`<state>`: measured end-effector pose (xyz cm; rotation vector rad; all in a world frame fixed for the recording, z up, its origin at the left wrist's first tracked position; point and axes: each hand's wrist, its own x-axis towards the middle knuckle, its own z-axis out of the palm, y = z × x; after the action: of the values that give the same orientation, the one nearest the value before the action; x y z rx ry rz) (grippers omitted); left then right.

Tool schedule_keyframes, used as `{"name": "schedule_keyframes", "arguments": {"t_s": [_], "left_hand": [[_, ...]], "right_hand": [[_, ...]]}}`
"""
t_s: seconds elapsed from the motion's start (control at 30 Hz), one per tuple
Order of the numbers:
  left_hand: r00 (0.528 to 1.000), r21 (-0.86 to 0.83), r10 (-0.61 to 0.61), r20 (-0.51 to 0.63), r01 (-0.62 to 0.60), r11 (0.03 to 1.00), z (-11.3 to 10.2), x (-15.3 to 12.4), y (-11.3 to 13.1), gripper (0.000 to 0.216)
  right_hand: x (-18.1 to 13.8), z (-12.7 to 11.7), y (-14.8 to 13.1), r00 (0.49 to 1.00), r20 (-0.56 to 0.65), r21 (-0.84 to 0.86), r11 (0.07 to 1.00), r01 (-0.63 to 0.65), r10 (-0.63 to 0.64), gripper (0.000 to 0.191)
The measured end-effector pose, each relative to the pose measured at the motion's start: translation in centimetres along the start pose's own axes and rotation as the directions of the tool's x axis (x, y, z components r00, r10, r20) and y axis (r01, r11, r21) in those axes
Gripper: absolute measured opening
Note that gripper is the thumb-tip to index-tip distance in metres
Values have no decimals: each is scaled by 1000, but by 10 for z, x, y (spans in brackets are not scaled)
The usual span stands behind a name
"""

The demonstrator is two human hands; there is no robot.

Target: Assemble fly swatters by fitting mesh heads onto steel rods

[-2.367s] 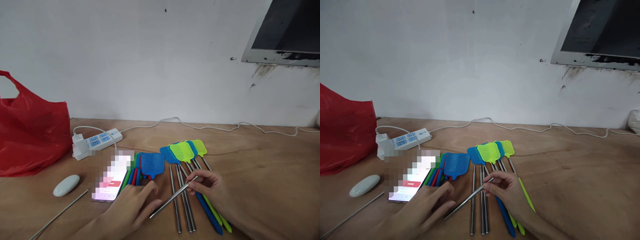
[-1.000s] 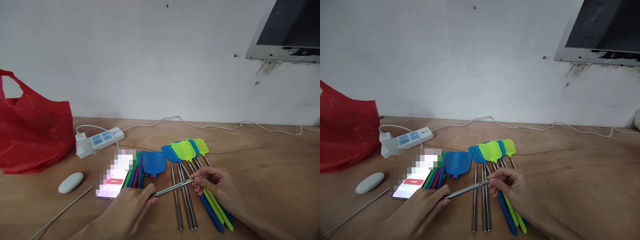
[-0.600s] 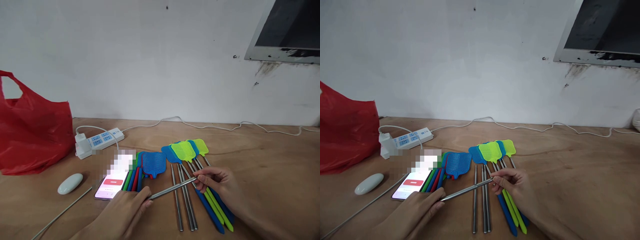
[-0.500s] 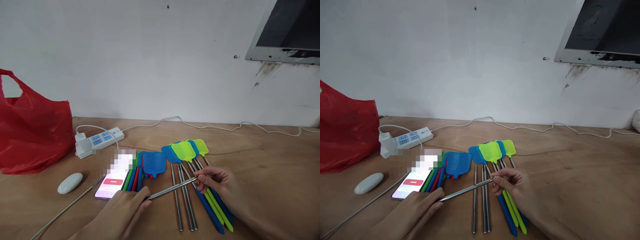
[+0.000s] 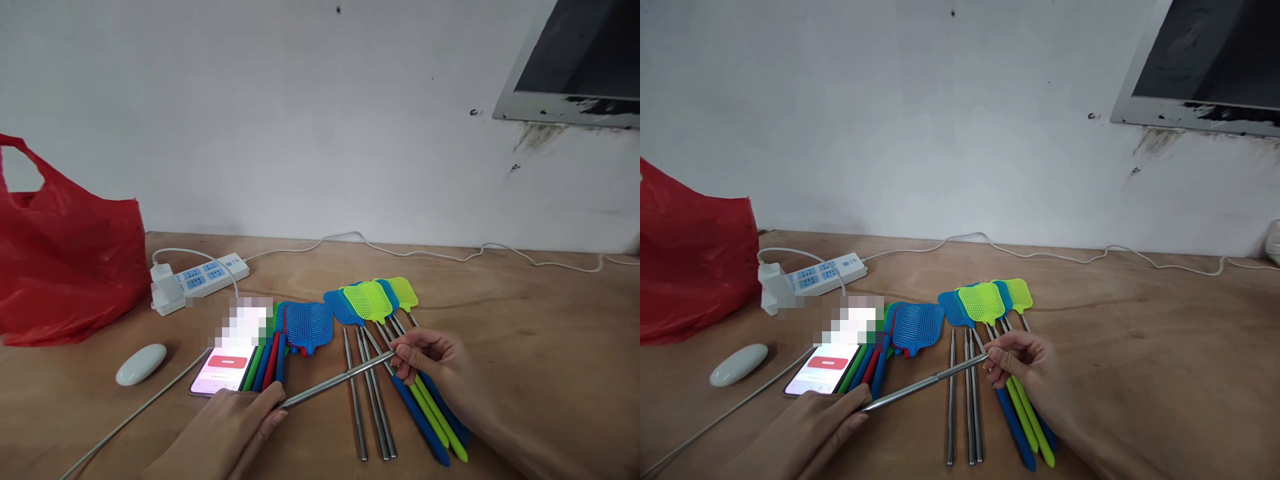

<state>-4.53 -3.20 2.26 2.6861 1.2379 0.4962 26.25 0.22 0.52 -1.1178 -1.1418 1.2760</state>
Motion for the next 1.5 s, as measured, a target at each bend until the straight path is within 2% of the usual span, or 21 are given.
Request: {"name": "schedule_keyframes", "arguments": {"t_s": [0.1,0.2,0.4,0.57,0.73,0.9,1.03,1.13,1.17,1.3,1.5], "left_hand": [[999,-21,-32,-40,31,999,1,-1,1,38],[998,-3,-37,-46,36,999,2,-2,-2,35],[1000,15,24,7,-25,1000,0,-2,-8,27],[1000,17,30,-6,-30,999,1,-2,-6,27],[1000,6,11,-14,-11,1000,0,-2,-2,31],[999,27,35,24,-36,999,1,-3,-4,31],[998,70,51,32,-54,996,8,3,-4,32],[984,15,114,136,-117,993,17,13,1,34],[981,7,103,165,-106,994,19,16,2,35],[987,-6,107,119,-107,994,27,22,5,39],[984,-102,99,146,-85,991,27,28,12,32]], "right_hand": [[2,-5,0,1000,14,-15,1000,26,-26,29],[2,-12,0,999,49,-76,997,0,4,29],[-4,-20,0,997,74,-230,973,-14,32,31],[-5,-21,-1,996,88,-372,926,66,-36,28],[-6,-22,-3,974,124,-495,839,227,-190,24],[-10,-24,-5,964,178,-493,830,261,-198,23],[-15,-15,-4,960,208,-466,844,265,-187,21],[-17,-1,1,945,276,-426,859,284,-176,21],[-17,2,3,949,263,-418,867,272,-172,21],[-16,6,6,961,228,-380,895,233,-153,24],[-7,4,-2,986,148,-272,955,115,-77,34]]}}
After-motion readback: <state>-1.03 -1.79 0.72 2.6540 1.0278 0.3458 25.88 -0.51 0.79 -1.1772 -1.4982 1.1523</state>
